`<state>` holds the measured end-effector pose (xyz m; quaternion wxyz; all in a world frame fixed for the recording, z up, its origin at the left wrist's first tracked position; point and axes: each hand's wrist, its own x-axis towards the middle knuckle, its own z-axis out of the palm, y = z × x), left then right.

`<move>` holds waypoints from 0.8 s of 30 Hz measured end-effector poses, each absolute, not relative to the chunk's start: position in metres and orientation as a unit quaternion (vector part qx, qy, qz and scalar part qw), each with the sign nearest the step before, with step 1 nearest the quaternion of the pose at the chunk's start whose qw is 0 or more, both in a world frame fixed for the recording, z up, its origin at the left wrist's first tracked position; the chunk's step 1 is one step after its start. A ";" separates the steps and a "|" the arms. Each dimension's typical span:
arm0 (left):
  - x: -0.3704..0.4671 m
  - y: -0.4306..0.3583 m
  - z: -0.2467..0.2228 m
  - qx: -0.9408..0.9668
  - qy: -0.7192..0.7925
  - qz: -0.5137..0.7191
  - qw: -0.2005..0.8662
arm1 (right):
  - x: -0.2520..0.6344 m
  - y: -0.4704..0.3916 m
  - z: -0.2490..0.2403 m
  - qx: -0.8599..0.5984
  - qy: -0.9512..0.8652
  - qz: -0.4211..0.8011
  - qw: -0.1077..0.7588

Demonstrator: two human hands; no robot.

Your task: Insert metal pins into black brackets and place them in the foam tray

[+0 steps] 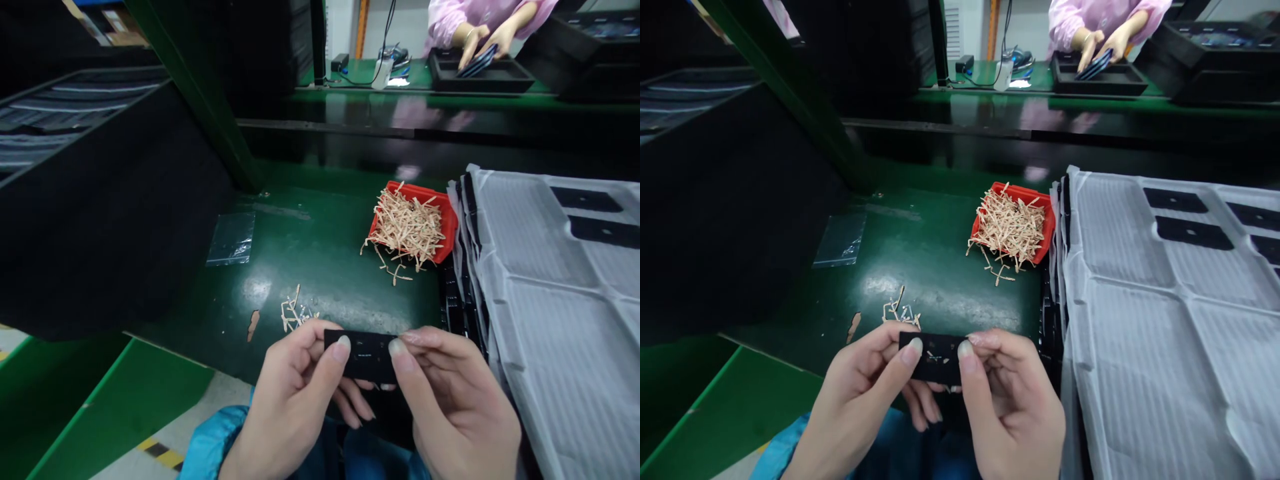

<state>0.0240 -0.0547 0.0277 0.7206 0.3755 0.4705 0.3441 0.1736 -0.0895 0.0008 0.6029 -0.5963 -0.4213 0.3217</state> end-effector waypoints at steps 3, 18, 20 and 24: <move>0.021 -0.052 0.025 0.372 0.424 0.344 0.751 | 0.173 -0.090 0.002 -0.598 -0.419 0.315 0.606; 0.027 -0.058 0.030 0.371 0.447 0.393 0.713 | 0.168 -0.093 -0.004 -0.635 -0.441 0.228 0.592; 0.027 -0.060 0.029 0.393 0.464 0.394 0.689 | 0.166 -0.093 -0.007 -0.634 -0.445 0.221 0.593; 0.026 -0.063 0.028 0.440 0.486 0.377 0.654 | 0.170 -0.091 -0.010 -0.603 -0.539 0.163 0.566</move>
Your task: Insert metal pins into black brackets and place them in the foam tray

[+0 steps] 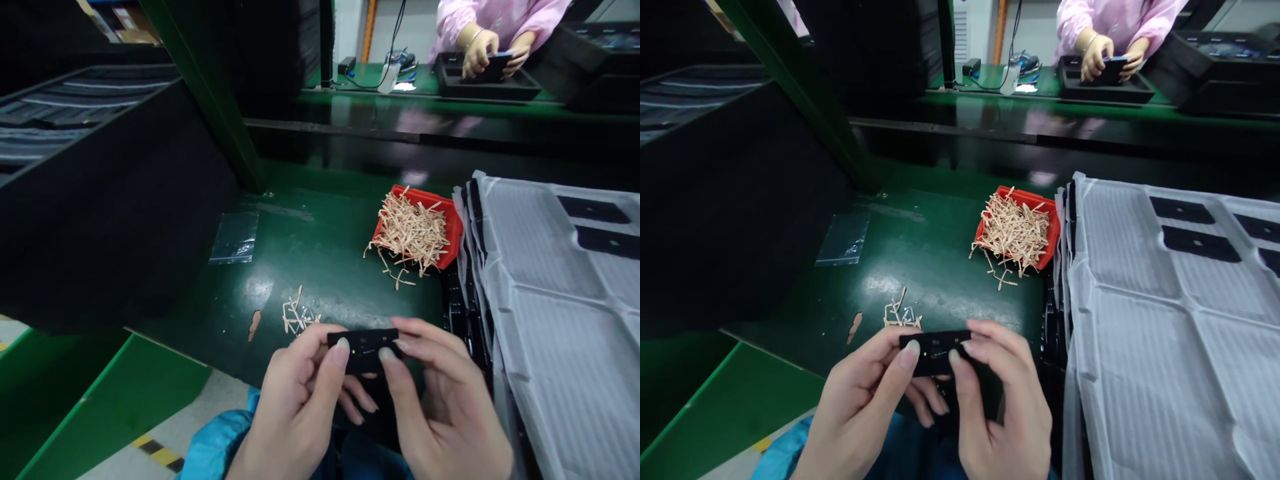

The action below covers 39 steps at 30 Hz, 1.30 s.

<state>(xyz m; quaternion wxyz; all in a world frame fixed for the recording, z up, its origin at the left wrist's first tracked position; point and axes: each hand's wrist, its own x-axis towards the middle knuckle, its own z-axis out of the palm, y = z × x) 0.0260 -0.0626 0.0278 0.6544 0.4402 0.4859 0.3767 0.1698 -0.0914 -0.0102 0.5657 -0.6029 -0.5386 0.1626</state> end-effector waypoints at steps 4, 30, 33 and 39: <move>0.025 -0.065 0.028 0.514 0.487 0.370 0.602 | 0.178 -0.088 -0.009 -0.580 -0.661 0.069 0.472; 0.011 -0.063 0.021 0.699 0.475 0.285 0.452 | 0.190 -0.074 0.012 -0.569 -0.672 0.284 0.379; 0.010 -0.063 0.022 0.704 0.472 0.275 0.454 | 0.191 -0.074 0.013 -0.571 -0.670 0.286 0.380; 0.011 -0.061 0.027 0.705 0.471 0.282 0.450 | 0.192 -0.075 0.012 -0.567 -0.668 0.301 0.376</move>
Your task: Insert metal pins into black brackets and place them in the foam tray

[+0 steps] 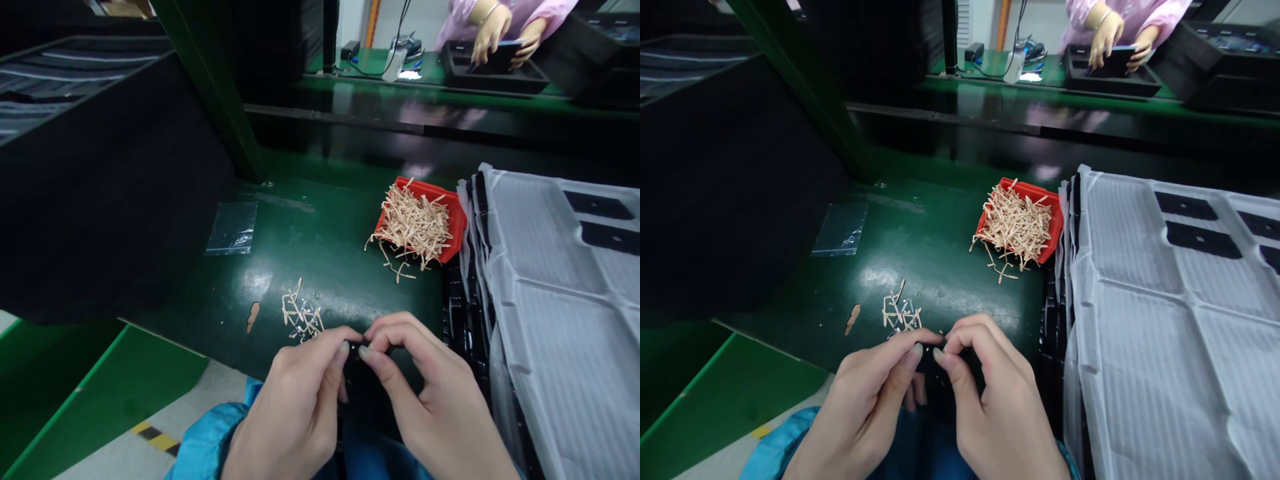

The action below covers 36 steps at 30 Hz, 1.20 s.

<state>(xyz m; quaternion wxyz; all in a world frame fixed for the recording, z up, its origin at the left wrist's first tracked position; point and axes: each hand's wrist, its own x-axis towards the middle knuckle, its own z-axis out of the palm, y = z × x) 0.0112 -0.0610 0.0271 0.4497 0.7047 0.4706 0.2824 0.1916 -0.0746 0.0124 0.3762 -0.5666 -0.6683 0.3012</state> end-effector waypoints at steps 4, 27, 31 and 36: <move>0.010 -0.061 0.028 0.707 0.464 0.272 0.459 | 0.192 -0.074 0.012 -0.569 -0.667 0.310 0.368; 0.008 -0.064 0.030 0.609 0.488 0.256 0.571 | 0.188 -0.079 0.015 -0.573 -0.653 0.318 0.380; 0.012 -0.063 0.032 0.621 0.493 0.261 0.551 | 0.187 -0.079 0.014 -0.572 -0.654 0.319 0.380; 0.020 -0.067 0.021 0.623 0.545 0.296 0.477 | 0.180 -0.081 0.015 -0.585 -0.636 0.305 0.400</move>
